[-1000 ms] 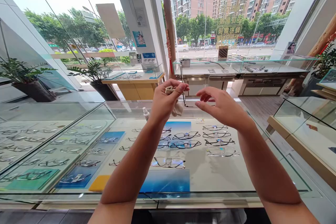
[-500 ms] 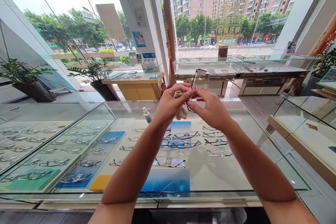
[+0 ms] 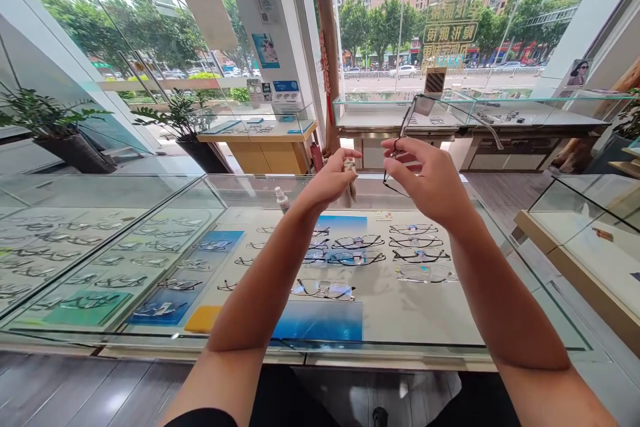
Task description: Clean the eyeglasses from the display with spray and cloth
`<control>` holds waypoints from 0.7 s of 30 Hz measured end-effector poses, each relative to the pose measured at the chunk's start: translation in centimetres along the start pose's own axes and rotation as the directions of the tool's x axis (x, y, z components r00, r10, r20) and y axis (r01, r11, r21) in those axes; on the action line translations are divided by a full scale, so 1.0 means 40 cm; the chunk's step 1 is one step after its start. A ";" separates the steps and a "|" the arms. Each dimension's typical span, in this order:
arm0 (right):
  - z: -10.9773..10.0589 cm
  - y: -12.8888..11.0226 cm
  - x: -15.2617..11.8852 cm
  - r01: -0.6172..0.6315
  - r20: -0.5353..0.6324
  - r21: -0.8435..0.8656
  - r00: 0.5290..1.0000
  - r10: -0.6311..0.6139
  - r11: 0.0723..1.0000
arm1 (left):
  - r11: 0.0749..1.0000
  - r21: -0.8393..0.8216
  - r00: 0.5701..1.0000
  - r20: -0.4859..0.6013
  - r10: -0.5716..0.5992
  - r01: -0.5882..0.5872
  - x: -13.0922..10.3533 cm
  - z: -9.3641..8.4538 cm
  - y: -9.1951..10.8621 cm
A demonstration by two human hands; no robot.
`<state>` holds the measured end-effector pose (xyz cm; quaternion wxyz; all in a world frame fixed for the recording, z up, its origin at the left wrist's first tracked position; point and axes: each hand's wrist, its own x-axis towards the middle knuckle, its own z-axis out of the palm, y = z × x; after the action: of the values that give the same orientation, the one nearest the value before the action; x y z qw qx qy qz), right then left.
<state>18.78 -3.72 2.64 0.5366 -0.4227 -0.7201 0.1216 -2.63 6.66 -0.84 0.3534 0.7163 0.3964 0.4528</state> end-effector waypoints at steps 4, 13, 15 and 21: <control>-0.003 -0.008 -0.004 0.015 0.009 -0.013 1.000 -0.015 1.000 | 0.939 0.293 0.979 0.031 -0.201 0.183 0.021 0.004 -0.045; -0.015 -0.017 -0.009 0.044 0.009 -0.024 0.999 -0.043 0.999 | 0.712 0.624 0.931 -0.073 -0.357 0.322 0.049 -0.070 -0.078; -0.018 -0.019 -0.010 0.041 0.007 -0.029 0.999 -0.041 0.999 | 0.598 0.718 0.917 -0.144 -0.372 0.355 0.048 -0.128 -0.082; -0.019 -0.022 -0.013 0.031 0.004 -0.023 1.000 -0.031 0.999 | 0.268 0.765 0.752 -0.389 -0.532 0.585 0.043 -0.292 -0.146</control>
<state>19.07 -4.86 3.13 0.5321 -0.4174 -0.7290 0.1059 -14.45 12.47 -1.29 0.0765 0.5928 0.7994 0.0603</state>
